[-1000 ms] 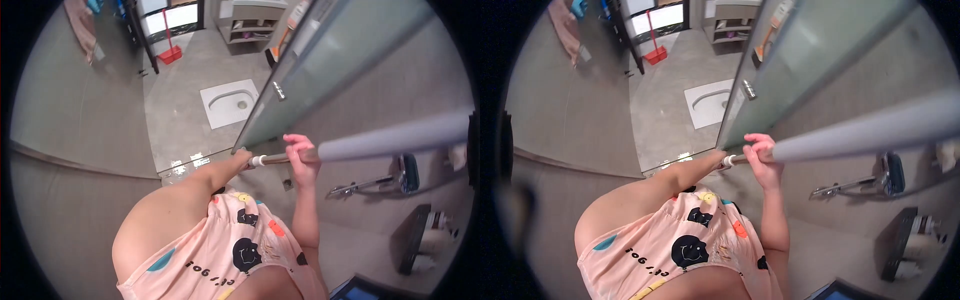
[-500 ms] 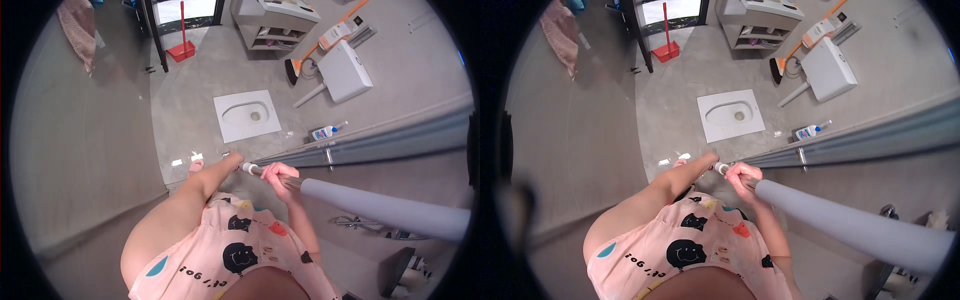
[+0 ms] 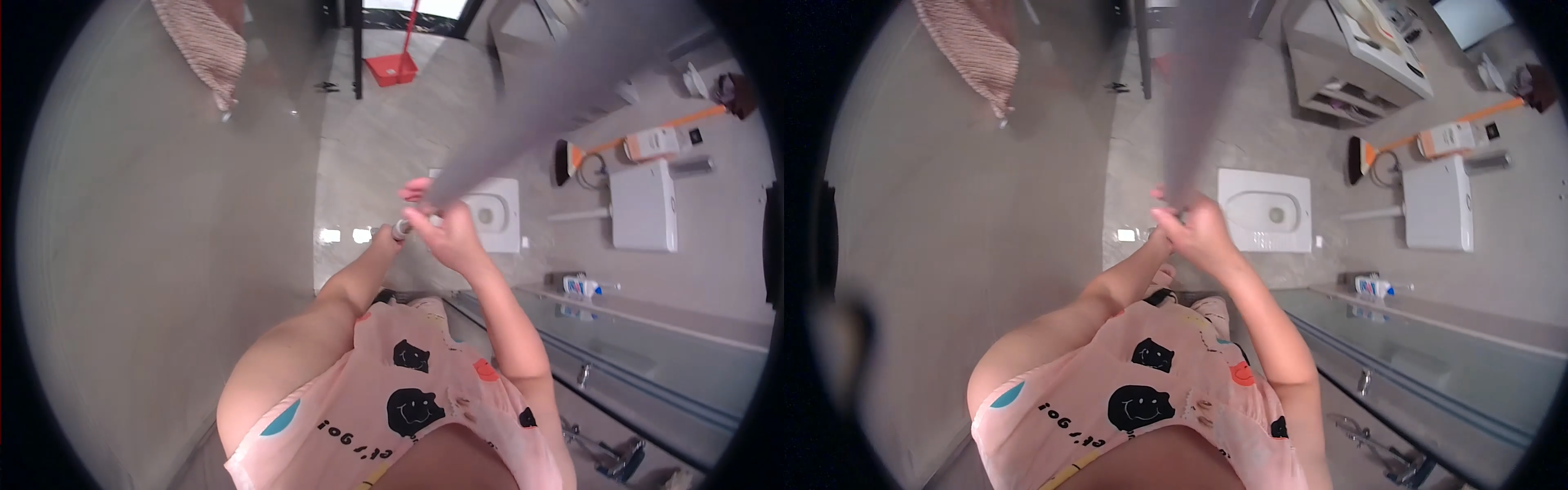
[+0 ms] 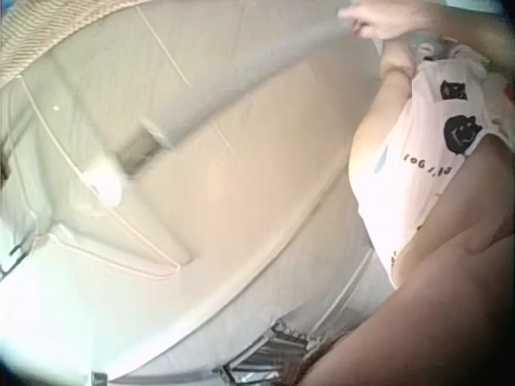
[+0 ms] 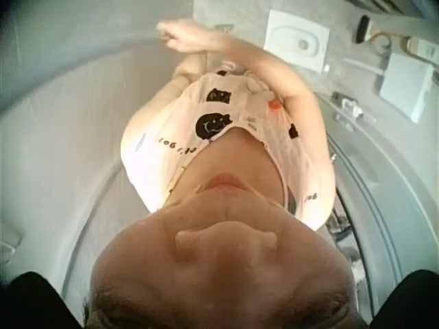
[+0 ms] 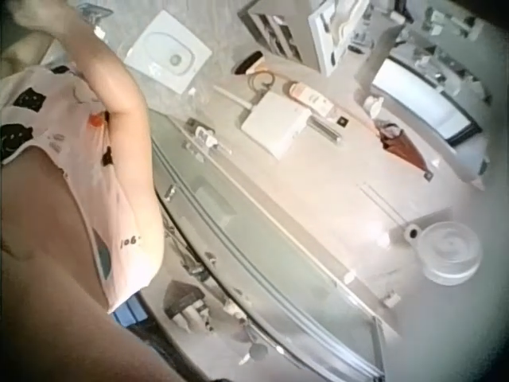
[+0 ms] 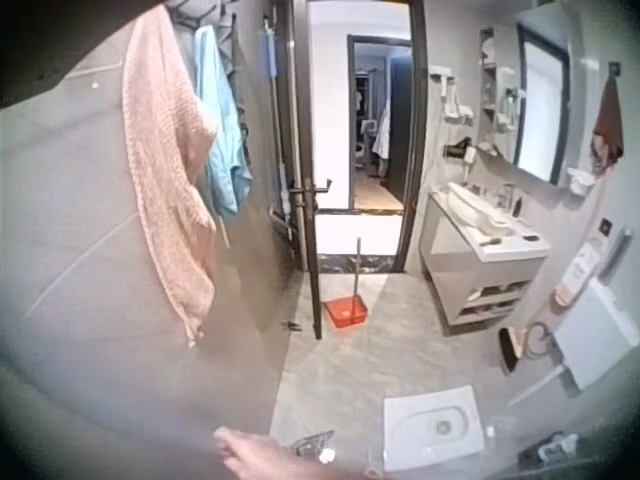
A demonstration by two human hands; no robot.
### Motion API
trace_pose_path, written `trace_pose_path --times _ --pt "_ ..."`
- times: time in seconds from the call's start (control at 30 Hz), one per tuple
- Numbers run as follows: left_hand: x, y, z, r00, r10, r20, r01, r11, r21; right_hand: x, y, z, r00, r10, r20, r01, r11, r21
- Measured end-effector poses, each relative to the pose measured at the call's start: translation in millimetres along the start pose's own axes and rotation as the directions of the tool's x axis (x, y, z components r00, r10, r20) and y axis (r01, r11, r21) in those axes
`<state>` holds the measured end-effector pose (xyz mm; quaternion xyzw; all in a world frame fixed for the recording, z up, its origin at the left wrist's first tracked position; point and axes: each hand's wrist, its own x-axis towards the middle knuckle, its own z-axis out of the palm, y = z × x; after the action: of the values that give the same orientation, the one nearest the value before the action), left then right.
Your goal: Cleaning the bathroom floor and scrubbing a squat toilet with detergent and a brush.
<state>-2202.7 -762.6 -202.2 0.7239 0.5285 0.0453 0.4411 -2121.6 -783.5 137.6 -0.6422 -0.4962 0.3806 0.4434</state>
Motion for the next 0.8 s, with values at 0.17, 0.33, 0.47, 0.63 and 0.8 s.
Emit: trace_pose_path --times 0.17,0.33,0.47,0.63,0.8 --pt "64.4 10.8 -102.1 0.978 -0.02 -0.208 0.022 1.0 0.004 58.9 -28.2 83.5 0.852 -0.254 0.459 0.276 0.961 0.021" --pt "45.7 -13.4 -171.9 0.939 -0.062 -0.338 0.058 0.998 -0.023 75.5 -34.4 132.4 0.591 -0.299 0.749 0.363 0.928 0.085" --pt "16.8 -19.3 -214.7 0.887 -0.124 -0.444 0.098 0.992 -0.081 95.7 -15.2 172.5 0.557 -0.43 0.71 0.434 0.88 0.192" --pt "11.0 -12.7 -244.1 0.828 -0.21 -0.52 0.144 0.976 -0.166 123.1 -11.8 197.9 0.699 -0.417 0.581 0.463 0.883 0.077" --pt "15.9 -17.3 -274.8 0.751 -0.299 -0.589 0.154 0.946 -0.284 120.4 -8.3 205.6 0.724 -0.499 0.477 0.49 0.858 0.154"
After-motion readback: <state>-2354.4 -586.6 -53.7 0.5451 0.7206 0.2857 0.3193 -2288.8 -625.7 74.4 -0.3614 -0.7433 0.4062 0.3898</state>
